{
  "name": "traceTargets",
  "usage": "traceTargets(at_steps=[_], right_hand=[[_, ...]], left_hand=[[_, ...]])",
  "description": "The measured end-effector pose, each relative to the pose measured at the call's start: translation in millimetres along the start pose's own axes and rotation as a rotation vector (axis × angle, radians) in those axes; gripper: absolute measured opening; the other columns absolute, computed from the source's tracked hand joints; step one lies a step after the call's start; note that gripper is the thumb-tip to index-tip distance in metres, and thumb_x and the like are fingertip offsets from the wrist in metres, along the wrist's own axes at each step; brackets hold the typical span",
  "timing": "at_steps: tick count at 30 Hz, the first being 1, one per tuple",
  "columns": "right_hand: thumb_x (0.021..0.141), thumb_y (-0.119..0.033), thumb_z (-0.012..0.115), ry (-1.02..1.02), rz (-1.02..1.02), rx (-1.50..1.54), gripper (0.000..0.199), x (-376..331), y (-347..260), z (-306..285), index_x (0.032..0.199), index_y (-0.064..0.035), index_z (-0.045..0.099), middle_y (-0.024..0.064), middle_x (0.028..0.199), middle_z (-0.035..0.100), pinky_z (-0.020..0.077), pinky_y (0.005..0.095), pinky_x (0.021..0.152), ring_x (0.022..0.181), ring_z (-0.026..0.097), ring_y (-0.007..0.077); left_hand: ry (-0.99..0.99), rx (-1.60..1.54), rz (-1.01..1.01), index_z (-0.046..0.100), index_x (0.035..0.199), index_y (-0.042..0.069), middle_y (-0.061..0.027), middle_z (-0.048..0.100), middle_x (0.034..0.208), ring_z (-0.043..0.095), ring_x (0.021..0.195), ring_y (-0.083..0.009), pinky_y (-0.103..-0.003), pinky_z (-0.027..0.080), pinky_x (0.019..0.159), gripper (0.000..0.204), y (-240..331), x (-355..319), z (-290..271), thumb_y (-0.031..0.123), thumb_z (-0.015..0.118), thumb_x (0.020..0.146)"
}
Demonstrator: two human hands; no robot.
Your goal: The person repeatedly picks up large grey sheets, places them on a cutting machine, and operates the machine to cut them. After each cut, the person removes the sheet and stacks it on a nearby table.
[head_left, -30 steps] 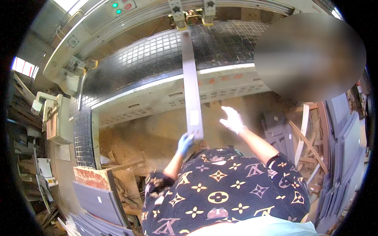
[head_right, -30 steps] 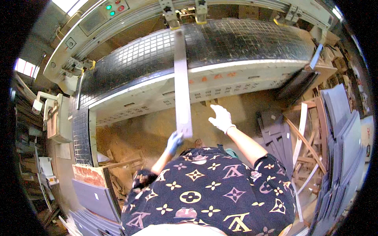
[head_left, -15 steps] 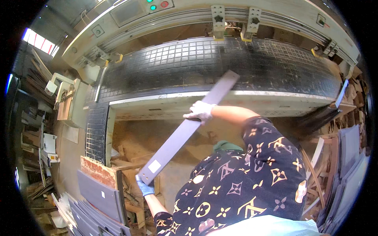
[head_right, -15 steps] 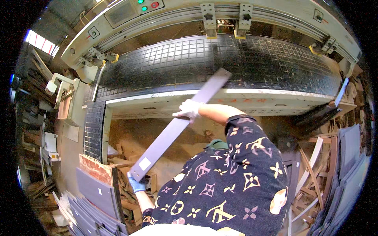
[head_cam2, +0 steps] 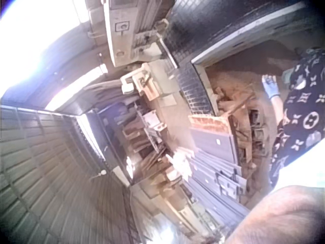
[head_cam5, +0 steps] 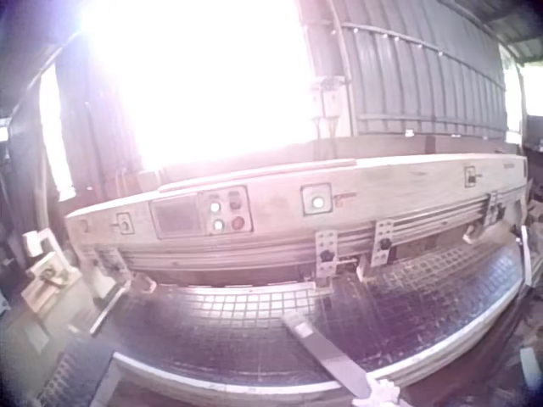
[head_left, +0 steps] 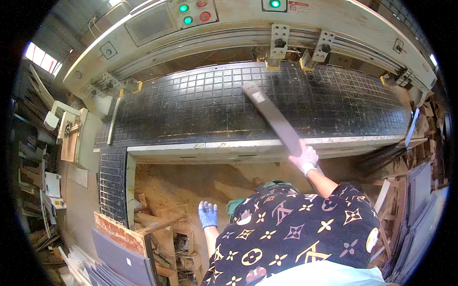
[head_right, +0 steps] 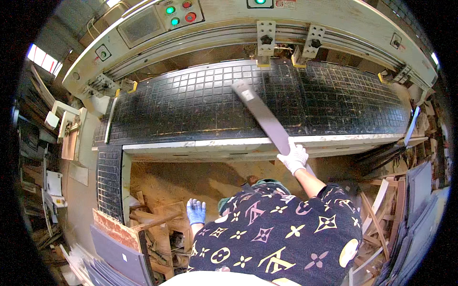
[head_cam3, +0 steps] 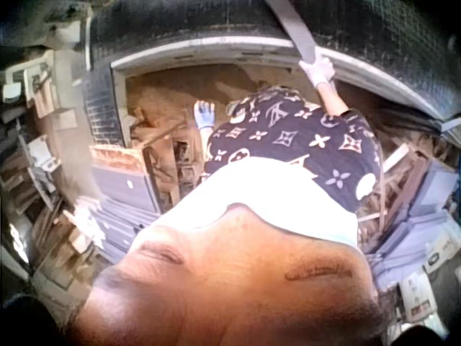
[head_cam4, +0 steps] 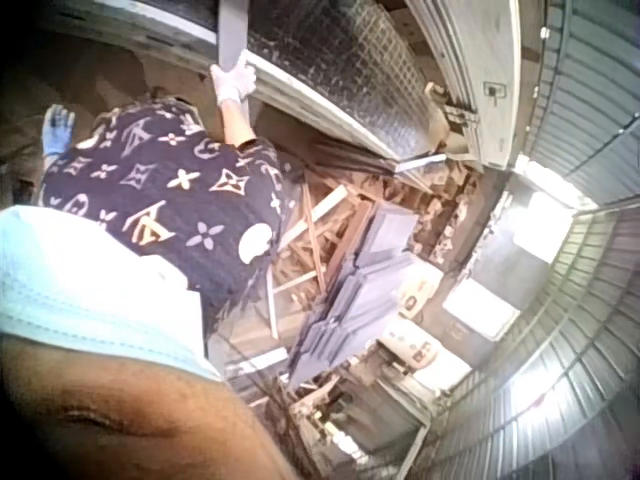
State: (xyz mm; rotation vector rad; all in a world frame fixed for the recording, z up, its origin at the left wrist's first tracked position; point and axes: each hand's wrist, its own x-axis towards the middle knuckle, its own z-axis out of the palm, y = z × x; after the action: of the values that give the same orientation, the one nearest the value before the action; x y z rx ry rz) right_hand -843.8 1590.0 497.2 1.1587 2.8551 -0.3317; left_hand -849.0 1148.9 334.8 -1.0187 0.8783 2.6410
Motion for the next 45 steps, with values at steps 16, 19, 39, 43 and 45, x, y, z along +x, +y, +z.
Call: traceTargets(at_steps=[16, 19, 39, 43, 45], right_hand=[[0.062, -0.049, 0.063, 0.0, 0.213, -0.048, 0.079, 56, -100, 29, 0.13, -0.0241, 0.031, 0.0152, 0.112, 0.04, 0.0392, 0.0418, 0.086, 0.107, 0.041, 0.0306], [0.063, -0.049, 0.063, 0.006, 0.233, -0.064, 0.078, 69, -110, 33, 0.13, -0.0252, 0.03, 0.0147, 0.112, 0.04, 0.0401, 0.0426, 0.085, 0.107, 0.041, 0.0303], [0.073, -0.024, 0.052, 1.018, -0.457, 0.125, 0.03, 251, -189, -233, 0.101, -0.0136, 0.056, 0.0085, 0.123, 0.045, 0.0458, 0.0379, 0.077, 0.084, 0.059, 0.0289], [0.075, -0.035, 0.041, 0.749, -0.227, -0.127, 0.041, 323, -217, -282, 0.111, -0.0168, 0.051, 0.0095, 0.113, 0.051, 0.0437, 0.0411, 0.08, 0.098, 0.052, 0.0289], [0.073, -0.032, 0.048, 0.465, -0.21, 0.083, 0.044, 265, -247, -298, 0.113, -0.0124, 0.052, 0.012, 0.117, 0.05, 0.0379, 0.0369, 0.089, 0.105, 0.05, 0.0266]], left_hand=[[0.428, 0.259, -0.094, 0.049, 0.104, 0.023, 0.0036, 0.049, 0.101, 0.042, 0.106, -0.0193, -0.045, 0.04, 0.08, 0.03, 144, 22, -193, 0.038, 0.054, 0.079], [0.463, 0.323, -0.085, 0.048, 0.104, 0.023, 0.0043, 0.05, 0.1, 0.045, 0.104, -0.0205, -0.045, 0.039, 0.081, 0.028, 156, 21, -197, 0.038, 0.052, 0.08], [0.366, 0.34, -0.102, 0.049, 0.099, 0.019, 0.0007, 0.051, 0.092, 0.047, 0.089, -0.0191, -0.041, 0.041, 0.075, 0.028, 132, 111, -81, 0.036, 0.057, 0.078], [0.359, 0.347, -0.015, 0.045, 0.112, 0.019, -0.0027, 0.049, 0.11, 0.047, 0.1, -0.023, -0.043, 0.041, 0.081, 0.037, 127, 106, -40, 0.034, 0.053, 0.08], [0.119, 0.179, -0.039, 0.037, 0.124, 0.014, -0.009, 0.036, 0.13, 0.039, 0.115, -0.0294, -0.045, 0.04, 0.085, 0.045, 133, 113, -37, 0.031, 0.049, 0.083]])
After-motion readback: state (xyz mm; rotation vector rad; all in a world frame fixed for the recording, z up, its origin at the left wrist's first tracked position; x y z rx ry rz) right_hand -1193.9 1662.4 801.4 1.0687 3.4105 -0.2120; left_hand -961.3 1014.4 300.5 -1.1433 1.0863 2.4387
